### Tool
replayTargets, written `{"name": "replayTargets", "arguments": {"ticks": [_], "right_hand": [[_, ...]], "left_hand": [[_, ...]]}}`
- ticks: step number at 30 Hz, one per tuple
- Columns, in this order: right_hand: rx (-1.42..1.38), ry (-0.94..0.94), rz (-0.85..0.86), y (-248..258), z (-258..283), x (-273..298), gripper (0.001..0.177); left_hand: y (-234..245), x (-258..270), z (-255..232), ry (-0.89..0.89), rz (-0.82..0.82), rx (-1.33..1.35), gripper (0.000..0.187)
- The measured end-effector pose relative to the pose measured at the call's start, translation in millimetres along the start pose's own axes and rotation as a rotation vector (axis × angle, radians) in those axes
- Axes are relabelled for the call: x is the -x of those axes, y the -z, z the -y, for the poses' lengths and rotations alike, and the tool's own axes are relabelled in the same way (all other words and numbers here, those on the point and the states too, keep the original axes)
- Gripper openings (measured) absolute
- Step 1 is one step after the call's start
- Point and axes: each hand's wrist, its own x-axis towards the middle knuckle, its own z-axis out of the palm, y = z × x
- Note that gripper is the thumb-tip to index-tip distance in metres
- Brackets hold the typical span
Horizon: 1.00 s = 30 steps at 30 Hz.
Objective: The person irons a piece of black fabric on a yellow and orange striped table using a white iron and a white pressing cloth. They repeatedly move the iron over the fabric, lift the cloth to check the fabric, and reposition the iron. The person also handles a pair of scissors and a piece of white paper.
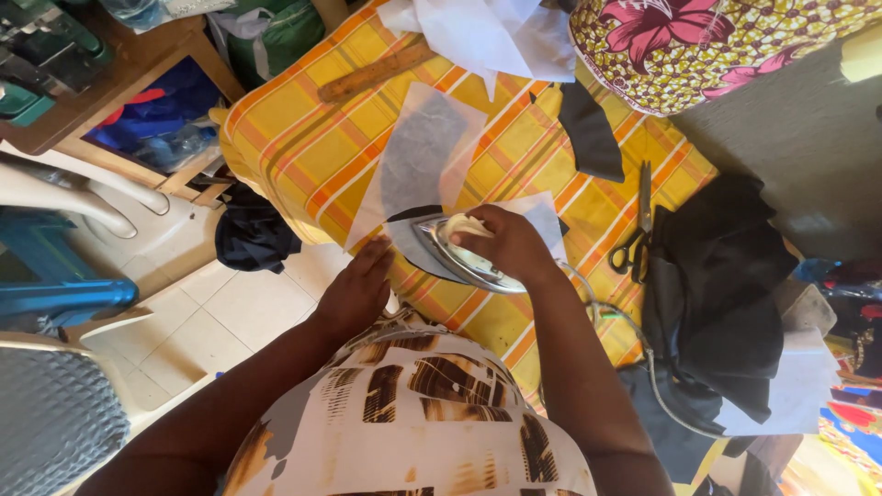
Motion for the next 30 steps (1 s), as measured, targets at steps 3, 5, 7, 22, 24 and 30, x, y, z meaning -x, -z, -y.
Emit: {"name": "replayTargets", "arguments": {"ticks": [3,5,7,22,24,30], "right_hand": [[0.039,0.021,0.054,-6.6,11.3,-9.6,0.055],[0.070,0.035,0.072,-14.1,11.2,-16.0,0.053],[0.100,0.052,0.089,-20.4,17.0,-15.3,0.051],[0.261,-0.164,0.212,-6.1,-8.3,42.0,0.058],[0.184,-0.226,0.115,-1.9,-23.5,44.1,0.058],[-0.004,-0.356,-0.260,10.2,-57.9,53.2,0.063]], "left_hand": [[-30.8,13.3,21.2,0.090,0.056,0.081,0.039],[-5.7,3.4,19.6,0.188,0.059,0.212,0.029],[0.9,1.2,21.9,0.286,0.061,0.341,0.021],[-32.1,-99.9,-31.0,0.368,-0.087,1.037,0.023],[-27.2,-115.1,-36.8,0.146,-0.176,0.919,0.026],[-71.1,-110.7,-39.6,-0.166,-0.236,0.305,0.050]]}}
